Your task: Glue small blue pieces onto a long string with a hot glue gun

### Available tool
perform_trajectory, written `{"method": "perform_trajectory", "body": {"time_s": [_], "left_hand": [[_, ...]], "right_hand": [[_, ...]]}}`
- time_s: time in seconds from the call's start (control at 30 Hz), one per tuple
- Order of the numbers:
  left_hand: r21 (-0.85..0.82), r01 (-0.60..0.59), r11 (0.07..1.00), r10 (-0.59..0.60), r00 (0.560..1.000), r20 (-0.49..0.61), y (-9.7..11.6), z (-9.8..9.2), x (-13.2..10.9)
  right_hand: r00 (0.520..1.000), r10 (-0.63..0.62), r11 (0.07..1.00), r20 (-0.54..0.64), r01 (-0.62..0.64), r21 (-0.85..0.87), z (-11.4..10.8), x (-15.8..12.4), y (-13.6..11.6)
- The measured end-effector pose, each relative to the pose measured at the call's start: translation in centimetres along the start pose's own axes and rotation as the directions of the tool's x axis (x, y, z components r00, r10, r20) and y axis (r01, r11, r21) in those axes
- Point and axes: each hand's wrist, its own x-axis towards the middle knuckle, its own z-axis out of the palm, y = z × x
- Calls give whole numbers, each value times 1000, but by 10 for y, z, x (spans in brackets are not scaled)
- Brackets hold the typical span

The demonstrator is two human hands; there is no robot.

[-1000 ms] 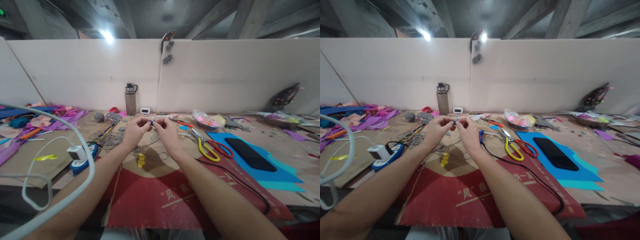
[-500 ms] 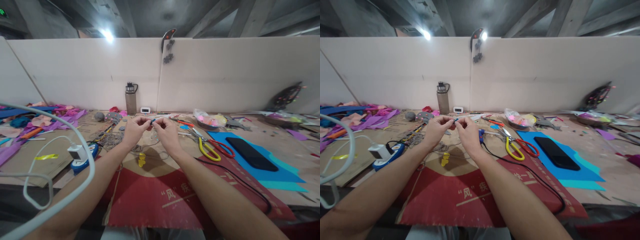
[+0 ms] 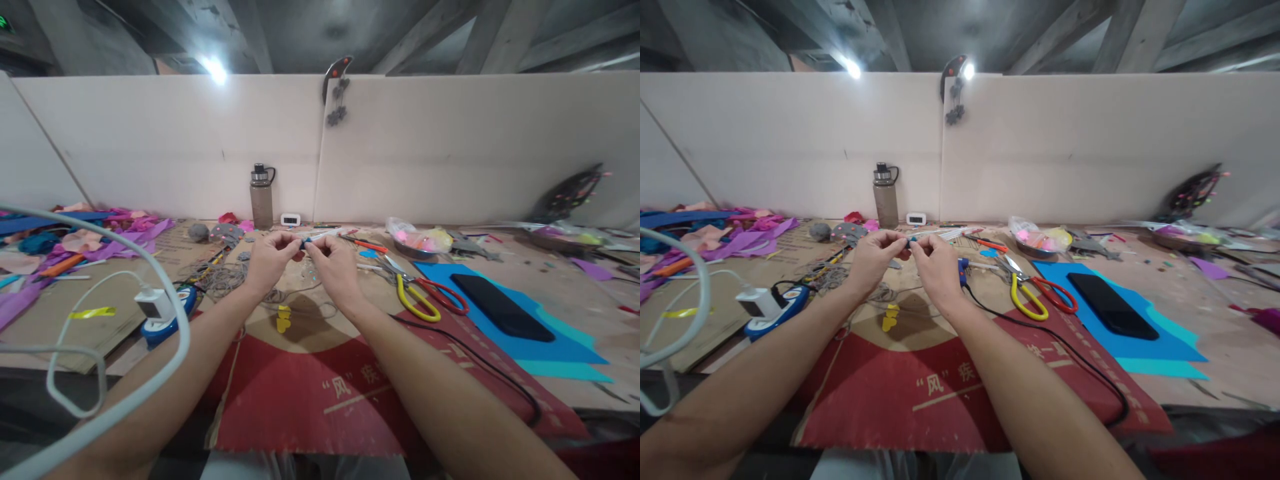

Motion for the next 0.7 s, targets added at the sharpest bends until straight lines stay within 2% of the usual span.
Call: {"method": "perform_trajectory", "body": {"time_s": [0.43, 0.57, 0.7], "left_hand": [[-65, 0, 998, 4, 997, 72, -7, 0, 2], [-108, 18, 994, -8, 995, 95, -5, -1, 3], [-195, 71, 978, -46, 990, 130, -6, -1, 5]], "right_hand": [[999, 27, 1000, -25, -27, -10, 0, 1, 0], [996, 54, 996, -72, -49, 69, -1, 2, 1], [997, 71, 982, 19, -73, 175, -1, 5, 7]]}}
